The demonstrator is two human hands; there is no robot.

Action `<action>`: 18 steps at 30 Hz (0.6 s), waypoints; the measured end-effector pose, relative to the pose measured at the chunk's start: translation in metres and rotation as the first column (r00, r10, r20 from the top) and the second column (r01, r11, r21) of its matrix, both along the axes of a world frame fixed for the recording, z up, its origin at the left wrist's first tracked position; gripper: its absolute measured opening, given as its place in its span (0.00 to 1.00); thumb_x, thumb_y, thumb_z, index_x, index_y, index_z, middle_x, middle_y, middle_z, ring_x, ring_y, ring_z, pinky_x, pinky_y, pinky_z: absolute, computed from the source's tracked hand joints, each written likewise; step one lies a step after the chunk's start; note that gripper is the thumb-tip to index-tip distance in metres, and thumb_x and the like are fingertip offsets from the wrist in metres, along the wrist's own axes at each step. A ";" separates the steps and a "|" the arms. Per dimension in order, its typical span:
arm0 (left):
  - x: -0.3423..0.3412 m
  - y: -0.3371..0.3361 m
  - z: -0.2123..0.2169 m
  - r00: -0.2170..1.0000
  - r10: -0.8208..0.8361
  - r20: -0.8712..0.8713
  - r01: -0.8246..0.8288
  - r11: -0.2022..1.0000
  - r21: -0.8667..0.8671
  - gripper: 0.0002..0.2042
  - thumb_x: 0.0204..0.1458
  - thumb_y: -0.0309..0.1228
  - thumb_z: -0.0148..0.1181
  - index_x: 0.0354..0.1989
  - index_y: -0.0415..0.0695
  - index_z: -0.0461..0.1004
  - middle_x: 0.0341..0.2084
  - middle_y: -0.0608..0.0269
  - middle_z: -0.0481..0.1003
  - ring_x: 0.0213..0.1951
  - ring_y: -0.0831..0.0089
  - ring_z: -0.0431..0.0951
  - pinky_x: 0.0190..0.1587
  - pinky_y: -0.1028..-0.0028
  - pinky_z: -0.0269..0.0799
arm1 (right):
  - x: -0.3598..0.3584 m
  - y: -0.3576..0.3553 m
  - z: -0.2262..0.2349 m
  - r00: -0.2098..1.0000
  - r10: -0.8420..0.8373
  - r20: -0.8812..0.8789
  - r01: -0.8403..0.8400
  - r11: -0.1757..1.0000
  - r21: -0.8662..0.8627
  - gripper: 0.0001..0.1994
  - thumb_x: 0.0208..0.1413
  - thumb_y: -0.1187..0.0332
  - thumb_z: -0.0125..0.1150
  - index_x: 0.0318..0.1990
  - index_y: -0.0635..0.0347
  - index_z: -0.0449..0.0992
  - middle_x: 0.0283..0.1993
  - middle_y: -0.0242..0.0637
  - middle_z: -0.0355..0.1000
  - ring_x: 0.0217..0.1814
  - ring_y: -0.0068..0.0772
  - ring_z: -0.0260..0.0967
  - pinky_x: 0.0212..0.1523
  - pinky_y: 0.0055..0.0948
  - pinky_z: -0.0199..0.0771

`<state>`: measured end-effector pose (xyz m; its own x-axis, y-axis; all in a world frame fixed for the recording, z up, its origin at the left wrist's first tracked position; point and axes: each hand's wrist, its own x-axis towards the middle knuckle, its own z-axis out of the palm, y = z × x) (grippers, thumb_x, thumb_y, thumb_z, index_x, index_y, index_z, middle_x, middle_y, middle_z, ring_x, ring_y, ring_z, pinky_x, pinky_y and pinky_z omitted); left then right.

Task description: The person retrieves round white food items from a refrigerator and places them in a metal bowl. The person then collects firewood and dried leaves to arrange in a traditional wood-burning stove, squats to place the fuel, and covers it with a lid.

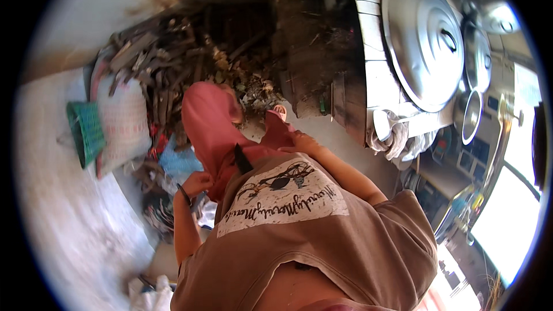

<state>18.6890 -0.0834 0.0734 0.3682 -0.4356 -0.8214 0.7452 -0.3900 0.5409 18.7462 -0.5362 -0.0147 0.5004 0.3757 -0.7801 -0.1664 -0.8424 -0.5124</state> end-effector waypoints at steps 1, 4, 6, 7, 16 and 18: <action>0.021 0.002 0.003 0.998 -0.042 -0.047 0.042 0.999 0.007 0.03 0.51 0.25 0.60 0.28 0.39 0.75 0.22 0.70 0.73 0.27 0.80 0.72 0.32 0.76 0.70 | 0.004 0.007 -0.001 0.999 -0.033 0.005 0.033 0.999 -0.024 0.49 0.43 0.28 0.62 0.65 0.56 0.67 0.58 0.57 0.69 0.60 0.57 0.69 0.63 0.46 0.67; 0.072 0.031 -0.023 0.974 -0.183 -0.132 0.180 0.983 -0.038 0.02 0.51 0.24 0.60 0.28 0.38 0.76 0.23 0.68 0.75 0.28 0.78 0.75 0.32 0.75 0.73 | 0.010 0.035 -0.002 0.991 -0.131 0.003 0.131 0.988 -0.078 0.49 0.43 0.28 0.62 0.66 0.56 0.66 0.61 0.57 0.67 0.63 0.57 0.67 0.65 0.45 0.65; 0.116 0.053 -0.053 0.933 -0.276 -0.229 0.262 0.961 -0.091 0.02 0.51 0.24 0.60 0.29 0.38 0.76 0.24 0.65 0.77 0.28 0.76 0.78 0.33 0.73 0.77 | 0.015 0.063 -0.010 0.979 -0.203 0.000 0.202 0.973 -0.112 0.50 0.43 0.28 0.61 0.66 0.57 0.66 0.64 0.58 0.64 0.65 0.57 0.65 0.66 0.44 0.65; 0.133 0.066 -0.072 0.903 -0.352 -0.248 0.315 0.933 -0.176 0.02 0.51 0.24 0.61 0.30 0.38 0.77 0.25 0.65 0.77 0.29 0.76 0.78 0.33 0.73 0.77 | 0.018 0.077 -0.016 0.962 -0.272 -0.034 0.267 0.957 -0.113 0.51 0.43 0.27 0.61 0.67 0.58 0.65 0.65 0.59 0.62 0.67 0.57 0.63 0.67 0.44 0.63; 0.236 0.110 -0.277 0.374 -0.875 -0.307 0.562 0.477 -0.675 0.06 0.54 0.25 0.60 0.39 0.39 0.79 0.30 0.63 0.81 0.31 0.72 0.83 0.35 0.73 0.77 | 0.090 0.214 -0.167 0.860 -0.482 -0.168 0.473 0.876 -0.092 0.49 0.49 0.33 0.61 0.70 0.60 0.57 0.71 0.61 0.54 0.72 0.62 0.53 0.72 0.47 0.53; 0.268 0.104 -0.351 0.716 -0.653 -0.245 0.457 0.705 -0.543 0.03 0.55 0.27 0.62 0.30 0.43 0.77 0.27 0.65 0.79 0.29 0.76 0.80 0.34 0.74 0.75 | 0.081 0.234 -0.268 0.891 -0.451 -0.047 0.446 0.890 -0.095 0.48 0.48 0.31 0.59 0.71 0.49 0.58 0.71 0.58 0.54 0.72 0.62 0.54 0.68 0.51 0.60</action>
<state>18.9574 0.0201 -0.2776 -0.3684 -0.7748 -0.5137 0.6411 -0.6120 0.4632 18.8275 -0.3018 -0.2828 0.5475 0.0590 -0.8347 -0.5672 -0.7072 -0.4221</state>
